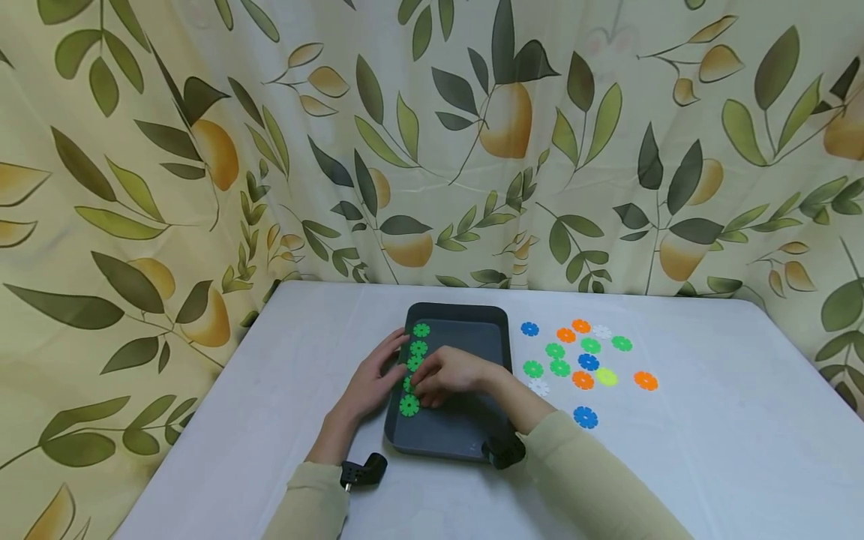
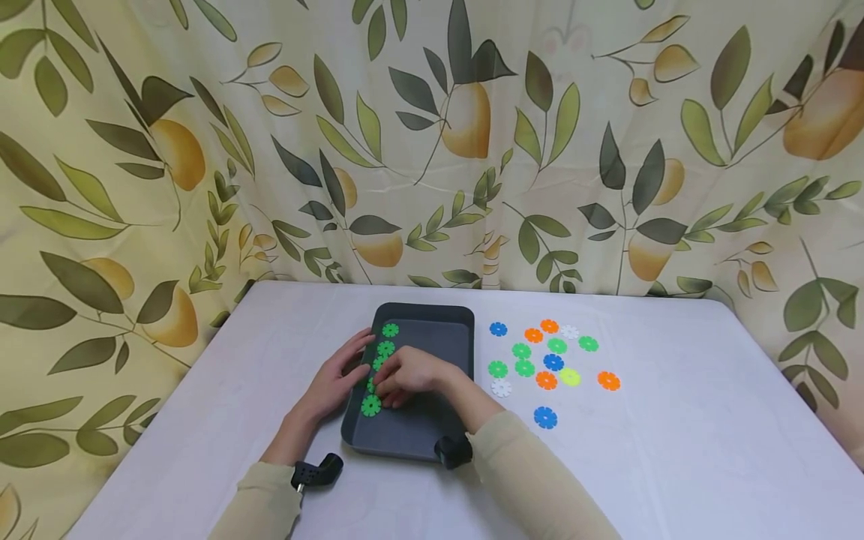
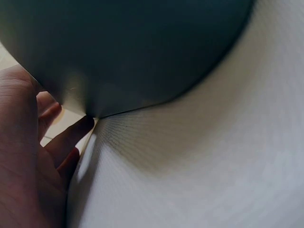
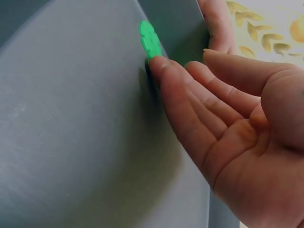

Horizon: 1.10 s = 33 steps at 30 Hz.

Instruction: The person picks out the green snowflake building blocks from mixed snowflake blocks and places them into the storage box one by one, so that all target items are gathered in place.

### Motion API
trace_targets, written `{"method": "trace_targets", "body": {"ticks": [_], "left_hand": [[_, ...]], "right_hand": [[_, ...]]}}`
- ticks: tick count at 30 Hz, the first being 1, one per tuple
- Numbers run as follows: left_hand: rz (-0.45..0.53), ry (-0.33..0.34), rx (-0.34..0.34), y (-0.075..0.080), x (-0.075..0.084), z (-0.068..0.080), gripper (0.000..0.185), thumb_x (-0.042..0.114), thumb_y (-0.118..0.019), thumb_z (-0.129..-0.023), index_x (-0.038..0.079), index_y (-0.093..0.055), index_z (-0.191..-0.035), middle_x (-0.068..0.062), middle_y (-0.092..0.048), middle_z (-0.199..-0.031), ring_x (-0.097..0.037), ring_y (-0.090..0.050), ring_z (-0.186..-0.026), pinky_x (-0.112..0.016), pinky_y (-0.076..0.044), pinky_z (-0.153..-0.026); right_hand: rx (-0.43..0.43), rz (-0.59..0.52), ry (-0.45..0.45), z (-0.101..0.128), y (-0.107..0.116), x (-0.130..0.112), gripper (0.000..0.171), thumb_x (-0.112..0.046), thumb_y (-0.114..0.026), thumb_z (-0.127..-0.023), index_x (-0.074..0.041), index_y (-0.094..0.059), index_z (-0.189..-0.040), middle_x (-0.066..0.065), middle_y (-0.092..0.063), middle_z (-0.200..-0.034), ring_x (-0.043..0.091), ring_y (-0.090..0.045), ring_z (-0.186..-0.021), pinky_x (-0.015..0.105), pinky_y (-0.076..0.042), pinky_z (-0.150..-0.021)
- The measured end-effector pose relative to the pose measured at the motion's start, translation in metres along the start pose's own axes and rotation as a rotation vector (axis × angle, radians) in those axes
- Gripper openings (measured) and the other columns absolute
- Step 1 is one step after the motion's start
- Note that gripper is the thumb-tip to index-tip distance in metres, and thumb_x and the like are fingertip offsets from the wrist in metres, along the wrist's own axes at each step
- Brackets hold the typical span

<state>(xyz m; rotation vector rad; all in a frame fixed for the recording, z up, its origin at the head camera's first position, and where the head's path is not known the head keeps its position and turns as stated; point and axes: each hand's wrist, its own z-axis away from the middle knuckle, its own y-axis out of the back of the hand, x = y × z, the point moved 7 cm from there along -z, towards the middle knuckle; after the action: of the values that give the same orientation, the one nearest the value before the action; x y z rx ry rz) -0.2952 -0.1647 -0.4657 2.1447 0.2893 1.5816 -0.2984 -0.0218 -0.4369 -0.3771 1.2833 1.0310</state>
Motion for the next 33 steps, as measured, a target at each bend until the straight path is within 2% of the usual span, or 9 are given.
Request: {"method": "trace_targets", "body": {"ticks": [11, 24, 33], "left_hand": [[0.014, -0.003, -0.003, 0.000, -0.001, 0.000, 0.050, 0.011, -0.059, -0.099, 0.010, -0.051, -0.149, 0.000, -0.034, -0.162, -0.026, -0.040, -0.142, -0.050, -0.029, -0.117], [0.010, -0.005, -0.003, 0.000, 0.000, 0.000, 0.051, 0.010, -0.059, -0.099, 0.010, -0.050, -0.149, -0.001, -0.033, -0.162, -0.027, -0.040, -0.143, -0.051, -0.028, -0.118], [0.013, 0.002, -0.003, -0.001, -0.001, 0.000, 0.051, 0.009, -0.059, -0.100, 0.010, -0.050, -0.149, 0.000, -0.033, -0.162, -0.026, -0.038, -0.144, -0.049, -0.028, -0.118]], "right_hand": [[-0.042, -0.108, -0.023, 0.002, -0.001, 0.004, 0.030, -0.005, -0.060, -0.100, 0.011, -0.063, -0.125, 0.016, -0.072, -0.104, 0.024, -0.072, -0.089, 0.036, -0.061, -0.081], [-0.009, -0.141, 0.017, 0.010, 0.011, 0.005, 0.034, -0.009, -0.060, -0.101, 0.010, -0.061, -0.129, 0.019, -0.071, -0.110, 0.030, -0.071, -0.096, 0.037, -0.059, -0.086], [0.034, -0.115, 0.083, 0.025, 0.027, 0.000, 0.039, -0.012, -0.063, -0.099, 0.011, -0.059, -0.131, 0.021, -0.071, -0.112, 0.033, -0.071, -0.097, 0.039, -0.059, -0.087]]}}
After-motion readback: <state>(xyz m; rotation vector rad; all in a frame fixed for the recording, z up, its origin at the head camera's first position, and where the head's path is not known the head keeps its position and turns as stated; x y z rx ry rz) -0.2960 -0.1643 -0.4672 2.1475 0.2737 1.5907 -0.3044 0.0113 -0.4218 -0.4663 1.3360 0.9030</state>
